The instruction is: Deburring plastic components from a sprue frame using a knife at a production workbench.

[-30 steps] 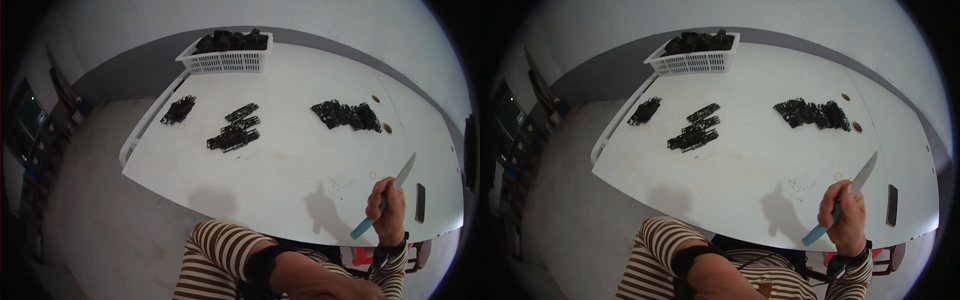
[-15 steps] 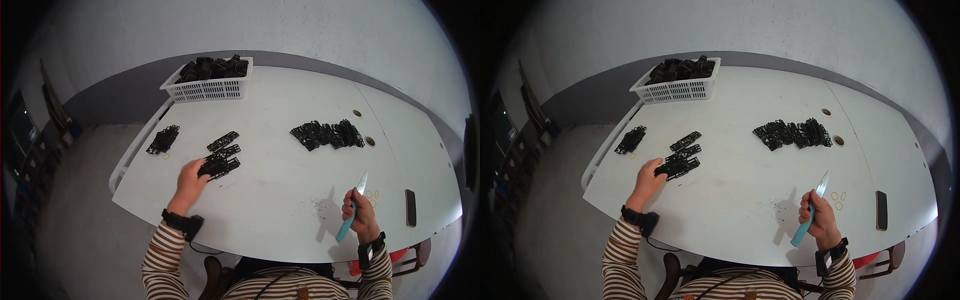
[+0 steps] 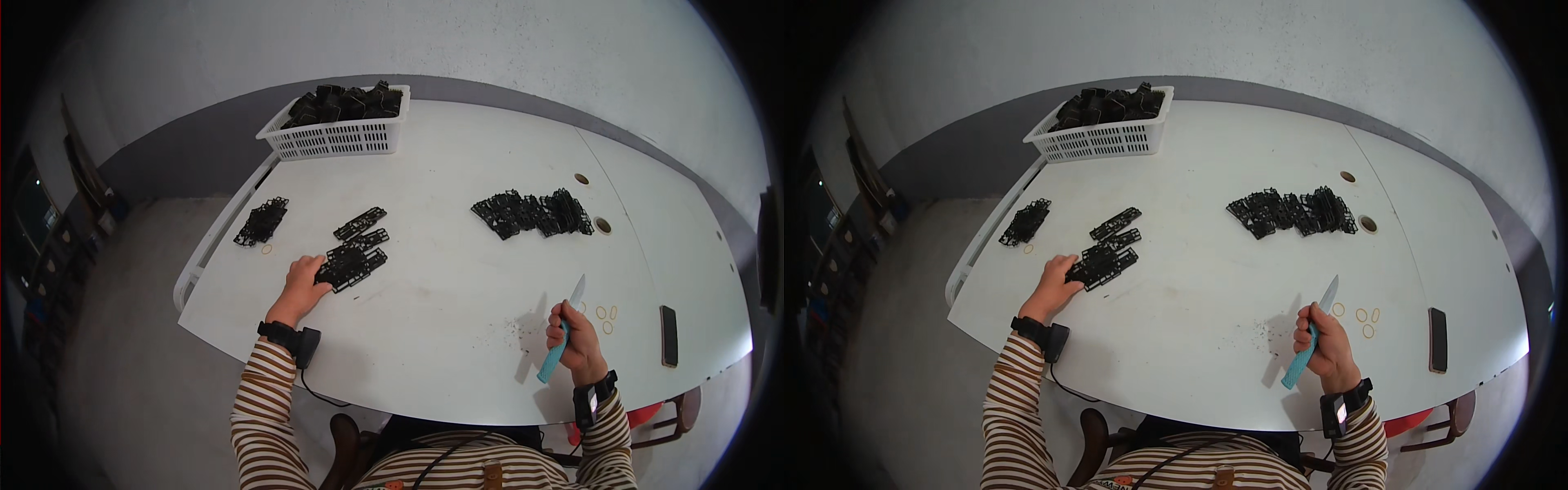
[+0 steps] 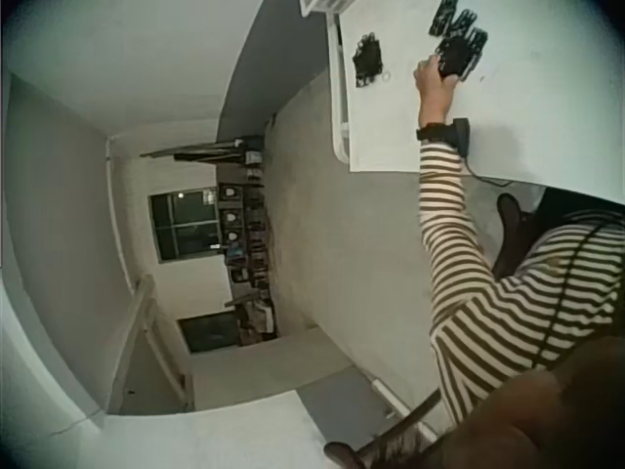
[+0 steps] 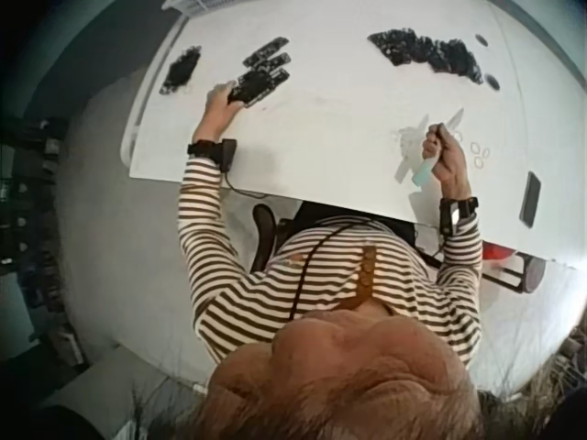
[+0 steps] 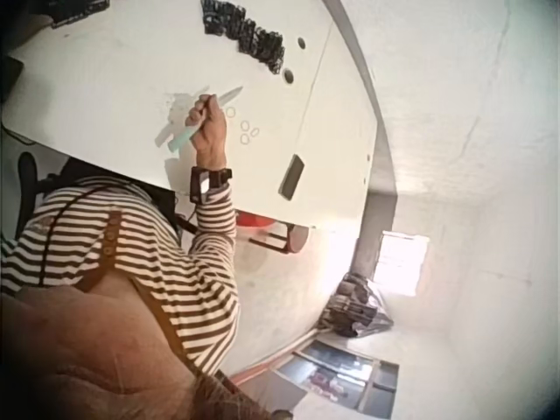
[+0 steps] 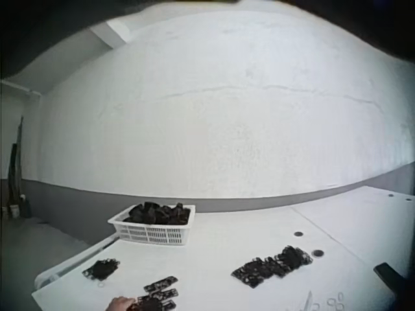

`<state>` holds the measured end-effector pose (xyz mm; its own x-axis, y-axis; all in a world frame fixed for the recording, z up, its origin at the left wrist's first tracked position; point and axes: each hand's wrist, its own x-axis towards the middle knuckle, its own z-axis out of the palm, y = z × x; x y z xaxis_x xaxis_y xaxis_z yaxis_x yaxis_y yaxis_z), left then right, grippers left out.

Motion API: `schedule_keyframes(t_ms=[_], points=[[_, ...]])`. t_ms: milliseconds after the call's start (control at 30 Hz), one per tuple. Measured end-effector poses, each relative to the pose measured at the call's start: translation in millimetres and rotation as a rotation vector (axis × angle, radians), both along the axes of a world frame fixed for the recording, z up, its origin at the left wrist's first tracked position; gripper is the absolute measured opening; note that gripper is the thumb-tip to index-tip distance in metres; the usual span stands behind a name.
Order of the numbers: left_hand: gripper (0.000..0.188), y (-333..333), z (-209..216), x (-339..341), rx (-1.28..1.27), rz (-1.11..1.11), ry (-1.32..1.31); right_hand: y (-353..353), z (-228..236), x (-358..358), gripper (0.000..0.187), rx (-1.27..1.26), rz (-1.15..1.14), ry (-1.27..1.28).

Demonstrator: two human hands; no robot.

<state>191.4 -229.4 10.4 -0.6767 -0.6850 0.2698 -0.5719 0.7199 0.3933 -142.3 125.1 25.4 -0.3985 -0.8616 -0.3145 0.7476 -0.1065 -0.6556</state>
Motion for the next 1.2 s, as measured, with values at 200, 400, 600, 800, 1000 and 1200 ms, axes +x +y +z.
schedule_keyframes(t_ms=[200,400,600,800,1000,1200], points=[[0.052,2,3,3,-0.084,0.005,0.372,4,-6,1,0.022,-0.009,0.003,-0.043],[0.046,84,21,-62,0.388,-0.123,0.732,-15,-5,-2,0.018,-0.053,0.111,0.092],[0.05,173,21,-142,0.427,-0.492,0.558,-34,16,20,0.019,-0.16,0.185,0.249],[0.052,207,13,-175,0.336,-0.546,0.449,-23,6,8,0.016,-0.084,0.126,0.397],[0.047,223,14,-186,0.381,-0.545,0.445,-14,1,-8,0.017,-0.015,0.073,0.444],[0.034,215,4,-188,1.339,-0.509,0.533,-11,-7,-15,0.014,-0.01,0.094,0.398]])
